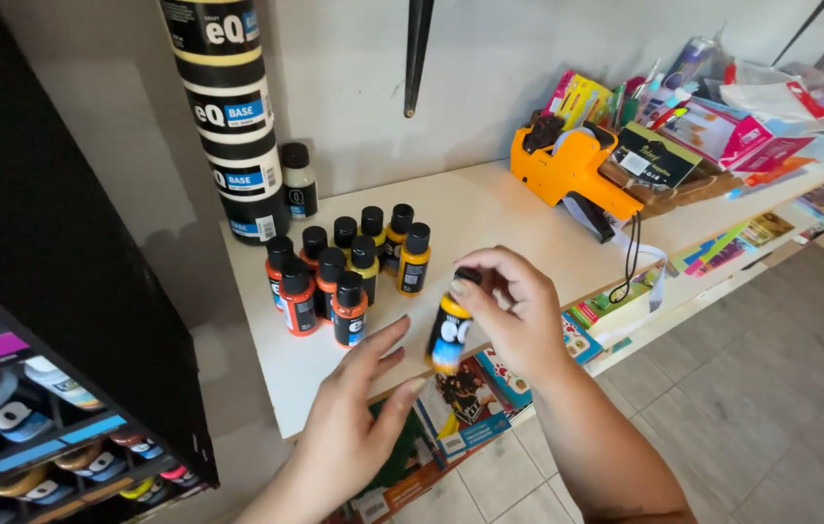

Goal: The person picks up small bottles of acrylic paint from a table and places them into a multi-tiered black display rack. They organize the bottles by color, filling the top shelves with lighter shades and the lower shelves with darker ones. The person also places larger jars of base paint on the top of the rack.

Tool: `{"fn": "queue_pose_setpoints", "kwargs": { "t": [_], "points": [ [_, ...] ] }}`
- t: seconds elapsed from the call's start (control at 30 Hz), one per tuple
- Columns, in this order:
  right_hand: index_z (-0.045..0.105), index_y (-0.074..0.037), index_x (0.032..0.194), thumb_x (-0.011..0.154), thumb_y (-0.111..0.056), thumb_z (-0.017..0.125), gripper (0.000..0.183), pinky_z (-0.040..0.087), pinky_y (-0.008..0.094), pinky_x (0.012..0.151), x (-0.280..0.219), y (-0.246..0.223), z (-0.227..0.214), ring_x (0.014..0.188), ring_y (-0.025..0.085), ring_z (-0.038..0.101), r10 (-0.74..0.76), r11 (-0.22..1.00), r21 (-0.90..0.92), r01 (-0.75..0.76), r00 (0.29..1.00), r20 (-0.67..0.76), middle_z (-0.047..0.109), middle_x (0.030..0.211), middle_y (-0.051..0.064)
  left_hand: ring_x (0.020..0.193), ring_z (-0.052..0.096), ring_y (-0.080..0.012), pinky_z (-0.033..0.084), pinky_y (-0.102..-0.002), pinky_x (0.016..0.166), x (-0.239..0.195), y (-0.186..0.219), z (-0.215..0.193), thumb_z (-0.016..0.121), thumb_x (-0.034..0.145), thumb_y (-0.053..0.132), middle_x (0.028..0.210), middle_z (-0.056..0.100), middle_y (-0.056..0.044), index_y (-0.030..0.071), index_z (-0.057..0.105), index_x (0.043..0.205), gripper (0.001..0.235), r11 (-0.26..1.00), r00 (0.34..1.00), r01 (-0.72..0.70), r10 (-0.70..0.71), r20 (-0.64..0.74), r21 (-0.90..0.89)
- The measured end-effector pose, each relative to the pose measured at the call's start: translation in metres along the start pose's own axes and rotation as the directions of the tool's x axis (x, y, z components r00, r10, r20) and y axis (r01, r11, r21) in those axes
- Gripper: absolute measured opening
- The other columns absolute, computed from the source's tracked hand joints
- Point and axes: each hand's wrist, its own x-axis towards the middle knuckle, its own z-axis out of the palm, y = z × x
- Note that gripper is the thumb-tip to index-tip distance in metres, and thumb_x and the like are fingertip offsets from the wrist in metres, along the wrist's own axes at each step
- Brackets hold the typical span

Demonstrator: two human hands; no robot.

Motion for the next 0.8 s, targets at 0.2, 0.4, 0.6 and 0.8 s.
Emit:
{"fn": "queue_pose_setpoints", "kwargs": {
  "t": [0.2, 0.4, 0.6, 0.8],
  "points": [
    [0.071, -0.008, 0.102, 0.091, -0.017, 0.077, 0.015, 0.042, 0.019, 0.054, -0.007, -0.014, 0.007, 0.061, 0.003, 0.051, 0.082, 0.992, 0.086, -0.093, 0.990, 0.118, 0.066, 0.079, -0.002, 0.113, 0.067, -0.0141, 0.052, -0.029, 0.097, 0.024, 0.002, 0.016, 0.064, 0.094, 0.007, 0.122, 0.073, -0.006, 0.010, 0.049, 0.148, 0.057, 0.934, 0.976, 0.139, -0.074, 0.203, -0.330],
    [0.064, -0.003, 0.111, 0.101, 0.002, 0.060, 0.013, 0.050, 0.029, 0.082, 0.037, 0.015, 0.003, 0.091, 0.019, 0.061, -0.281, 0.954, -0.112, 0.280, 0.960, 0.006, 0.064, 0.103, 0.008, 0.112, 0.069, -0.0162, 0.053, -0.031, 0.099, 0.027, -0.010, 0.023, 0.063, 0.096, 0.012, 0.122, 0.072, -0.007, 0.006, 0.050, 0.146, 0.052, 0.936, 0.986, 0.140, -0.101, 0.136, -0.323],
    [0.050, -0.011, 0.143, 0.099, -0.022, 0.057, 0.046, 0.055, 0.031, 0.075, 0.086, 0.014, 0.013, 0.081, 0.018, 0.060, -0.056, 0.943, -0.291, 0.164, 0.936, 0.348, 0.051, 0.138, 0.013, 0.107, 0.072, -0.0198, 0.057, -0.033, 0.098, 0.025, -0.007, 0.022, 0.056, 0.098, 0.003, 0.114, 0.074, -0.010, 0.002, 0.053, 0.137, 0.039, 0.921, 0.995, 0.050, -0.011, 0.104, -0.387],
    [0.059, -0.011, 0.130, 0.095, -0.019, 0.054, 0.035, 0.047, 0.039, 0.098, 0.094, 0.043, 0.034, 0.115, 0.027, 0.062, 0.000, 0.954, -0.276, 0.113, 0.925, 0.380, 0.065, 0.128, 0.011, 0.115, 0.070, -0.0218, 0.054, -0.035, 0.104, 0.023, -0.014, 0.024, 0.059, 0.098, 0.009, 0.124, 0.070, -0.012, 0.001, 0.046, 0.144, 0.048, 0.930, 0.997, 0.009, 0.020, 0.075, -0.367]
  ]
}}
